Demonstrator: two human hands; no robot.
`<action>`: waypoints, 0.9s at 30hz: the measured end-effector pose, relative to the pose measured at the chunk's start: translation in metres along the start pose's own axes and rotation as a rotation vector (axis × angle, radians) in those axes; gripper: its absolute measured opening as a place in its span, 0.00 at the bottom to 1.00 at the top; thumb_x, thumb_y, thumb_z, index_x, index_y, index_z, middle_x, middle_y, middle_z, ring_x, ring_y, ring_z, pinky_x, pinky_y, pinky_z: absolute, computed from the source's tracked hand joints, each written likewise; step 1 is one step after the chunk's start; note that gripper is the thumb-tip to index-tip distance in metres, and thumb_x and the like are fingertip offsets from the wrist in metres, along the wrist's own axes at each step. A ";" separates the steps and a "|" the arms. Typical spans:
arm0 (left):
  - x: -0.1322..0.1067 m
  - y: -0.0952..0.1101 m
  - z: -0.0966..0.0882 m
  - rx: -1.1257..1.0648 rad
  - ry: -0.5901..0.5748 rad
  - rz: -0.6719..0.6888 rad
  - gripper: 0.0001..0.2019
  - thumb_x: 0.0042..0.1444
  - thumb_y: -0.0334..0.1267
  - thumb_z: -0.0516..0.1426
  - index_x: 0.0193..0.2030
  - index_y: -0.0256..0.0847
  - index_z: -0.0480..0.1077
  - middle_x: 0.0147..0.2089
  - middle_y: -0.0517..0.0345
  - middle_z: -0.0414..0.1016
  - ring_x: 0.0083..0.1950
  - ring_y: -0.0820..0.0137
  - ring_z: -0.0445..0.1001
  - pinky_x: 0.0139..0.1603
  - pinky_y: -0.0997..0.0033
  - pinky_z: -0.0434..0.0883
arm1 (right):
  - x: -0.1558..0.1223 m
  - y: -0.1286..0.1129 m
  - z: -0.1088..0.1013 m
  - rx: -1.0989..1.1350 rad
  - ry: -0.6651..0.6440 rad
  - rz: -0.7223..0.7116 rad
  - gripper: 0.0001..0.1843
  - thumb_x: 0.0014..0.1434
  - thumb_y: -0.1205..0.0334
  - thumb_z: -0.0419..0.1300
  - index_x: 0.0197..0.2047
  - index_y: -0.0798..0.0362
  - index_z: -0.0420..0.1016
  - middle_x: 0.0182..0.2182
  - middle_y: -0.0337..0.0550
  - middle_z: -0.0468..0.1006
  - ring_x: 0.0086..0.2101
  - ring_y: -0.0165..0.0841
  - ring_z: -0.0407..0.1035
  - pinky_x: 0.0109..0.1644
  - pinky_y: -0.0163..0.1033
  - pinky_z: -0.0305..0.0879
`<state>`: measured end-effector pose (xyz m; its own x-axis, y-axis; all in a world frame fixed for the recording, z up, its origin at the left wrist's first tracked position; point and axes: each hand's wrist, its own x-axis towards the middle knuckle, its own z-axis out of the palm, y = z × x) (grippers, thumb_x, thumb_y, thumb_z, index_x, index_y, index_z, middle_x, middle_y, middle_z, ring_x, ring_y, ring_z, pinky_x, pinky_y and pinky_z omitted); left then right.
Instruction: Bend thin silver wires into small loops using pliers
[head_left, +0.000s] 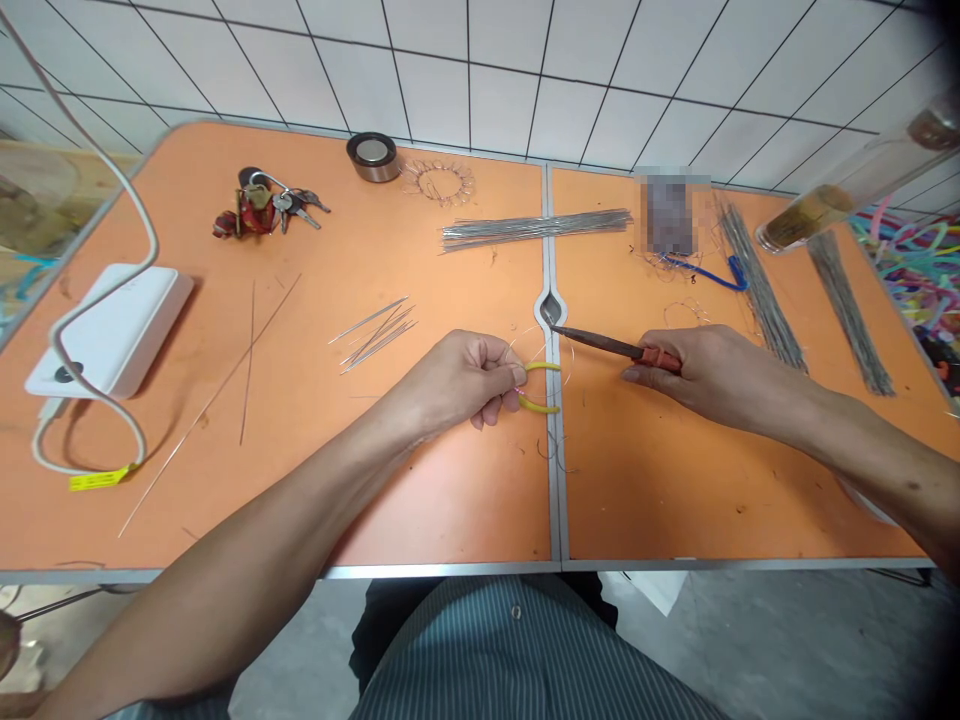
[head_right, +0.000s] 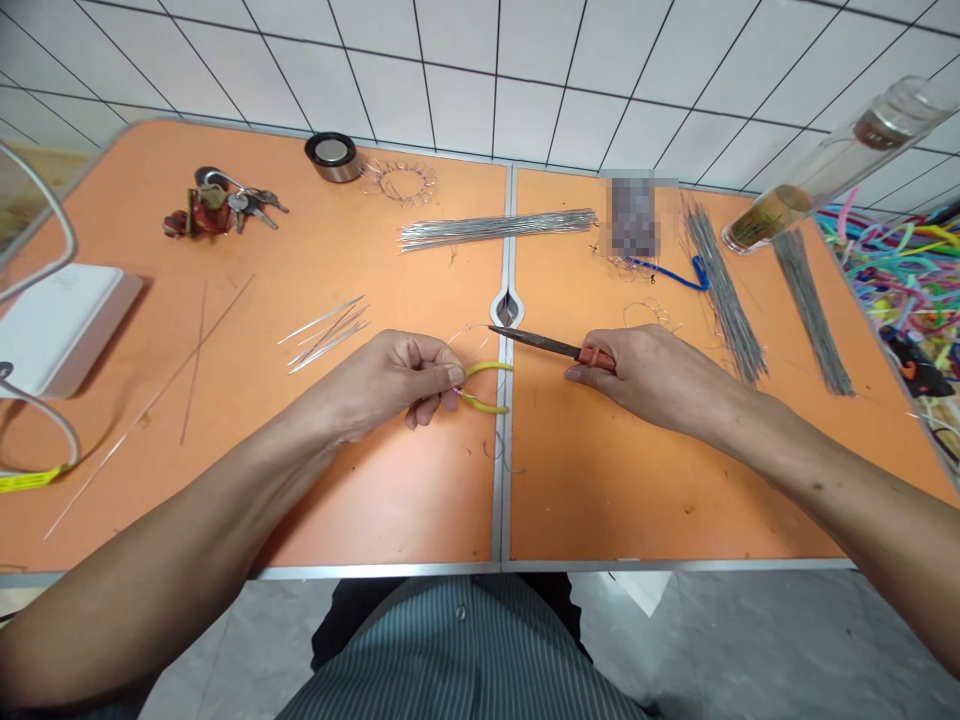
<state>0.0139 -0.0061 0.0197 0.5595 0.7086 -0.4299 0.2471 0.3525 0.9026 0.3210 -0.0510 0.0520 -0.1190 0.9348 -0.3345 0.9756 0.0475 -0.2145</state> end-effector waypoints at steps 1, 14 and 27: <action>0.000 -0.001 0.000 0.001 0.002 0.000 0.14 0.64 0.28 0.62 0.26 0.37 0.76 0.22 0.59 0.75 0.19 0.78 0.68 0.20 0.77 0.67 | 0.001 0.000 0.000 -0.001 -0.009 0.005 0.32 0.71 0.25 0.55 0.31 0.44 0.71 0.24 0.42 0.76 0.25 0.39 0.68 0.29 0.45 0.55; 0.005 -0.009 0.000 -0.001 0.003 -0.013 0.11 0.63 0.30 0.64 0.27 0.37 0.75 0.27 0.56 0.79 0.21 0.77 0.70 0.20 0.78 0.67 | 0.004 -0.002 0.011 -0.089 0.037 -0.044 0.22 0.75 0.40 0.57 0.34 0.45 0.74 0.28 0.45 0.82 0.29 0.42 0.74 0.30 0.44 0.57; 0.003 -0.006 0.003 -0.060 0.129 0.091 0.11 0.65 0.31 0.63 0.29 0.36 0.76 0.27 0.57 0.81 0.20 0.78 0.71 0.21 0.77 0.69 | -0.015 -0.014 0.024 0.479 0.159 0.089 0.19 0.72 0.43 0.59 0.41 0.49 0.80 0.36 0.47 0.85 0.33 0.41 0.77 0.34 0.42 0.66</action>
<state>0.0166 -0.0075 0.0130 0.4703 0.8105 -0.3491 0.1501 0.3164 0.9367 0.3044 -0.0744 0.0377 0.0262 0.9716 -0.2350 0.7823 -0.1663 -0.6004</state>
